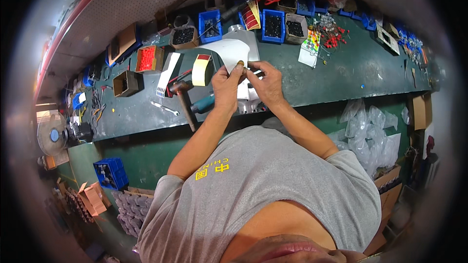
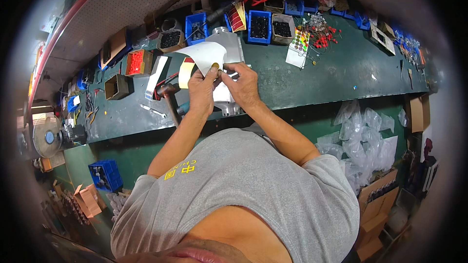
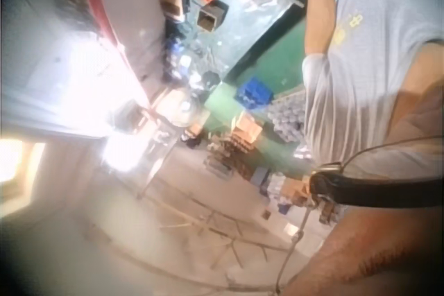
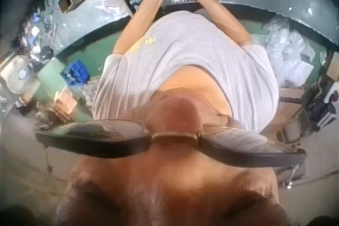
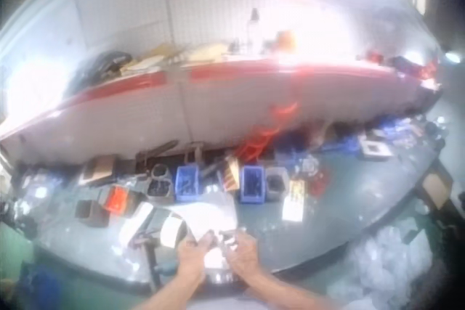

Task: The person assembles a small electronic device on a cluttered workbench. They connect wires to a black component, attach a silver metal casing, and use a cordless drill to secure screws. Finally, they apply a red label and a small circular sticker to the casing.

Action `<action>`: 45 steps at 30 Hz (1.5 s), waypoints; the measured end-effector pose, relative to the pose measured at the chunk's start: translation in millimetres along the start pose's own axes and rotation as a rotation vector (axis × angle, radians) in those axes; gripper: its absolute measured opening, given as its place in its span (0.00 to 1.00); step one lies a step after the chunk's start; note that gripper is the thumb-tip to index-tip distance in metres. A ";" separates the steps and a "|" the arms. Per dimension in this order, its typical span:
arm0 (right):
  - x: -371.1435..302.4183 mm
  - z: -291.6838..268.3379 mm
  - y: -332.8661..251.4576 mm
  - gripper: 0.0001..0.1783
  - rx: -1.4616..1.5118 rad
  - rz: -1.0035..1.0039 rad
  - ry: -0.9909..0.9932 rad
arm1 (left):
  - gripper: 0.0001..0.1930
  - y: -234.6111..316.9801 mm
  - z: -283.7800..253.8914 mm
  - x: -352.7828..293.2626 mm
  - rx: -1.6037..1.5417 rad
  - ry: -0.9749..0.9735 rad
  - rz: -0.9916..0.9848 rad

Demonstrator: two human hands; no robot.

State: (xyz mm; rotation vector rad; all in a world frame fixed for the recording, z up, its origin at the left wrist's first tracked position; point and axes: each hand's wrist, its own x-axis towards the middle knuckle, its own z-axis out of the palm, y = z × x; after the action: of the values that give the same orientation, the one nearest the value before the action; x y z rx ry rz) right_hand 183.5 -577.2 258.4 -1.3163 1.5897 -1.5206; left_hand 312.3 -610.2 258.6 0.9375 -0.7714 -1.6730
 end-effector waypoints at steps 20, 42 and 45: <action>-4.2 19.2 2.3 0.12 0.299 0.403 0.120 | 0.35 27.9 -28.9 0.4 0.371 0.119 0.174; 12.4 7.3 -3.4 0.16 0.442 0.475 -0.061 | 0.22 18.4 -33.2 -5.9 0.424 -0.258 -0.071; 13.6 6.3 -2.6 0.16 0.442 0.493 -0.071 | 0.23 15.6 -35.8 -6.6 0.428 -0.263 -0.073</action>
State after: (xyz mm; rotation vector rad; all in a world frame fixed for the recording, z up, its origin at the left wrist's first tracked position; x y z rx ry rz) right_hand 185.0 -591.7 262.7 -0.6649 1.3052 -1.3824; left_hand 351.7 -609.8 255.6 1.0557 -1.3232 -1.7502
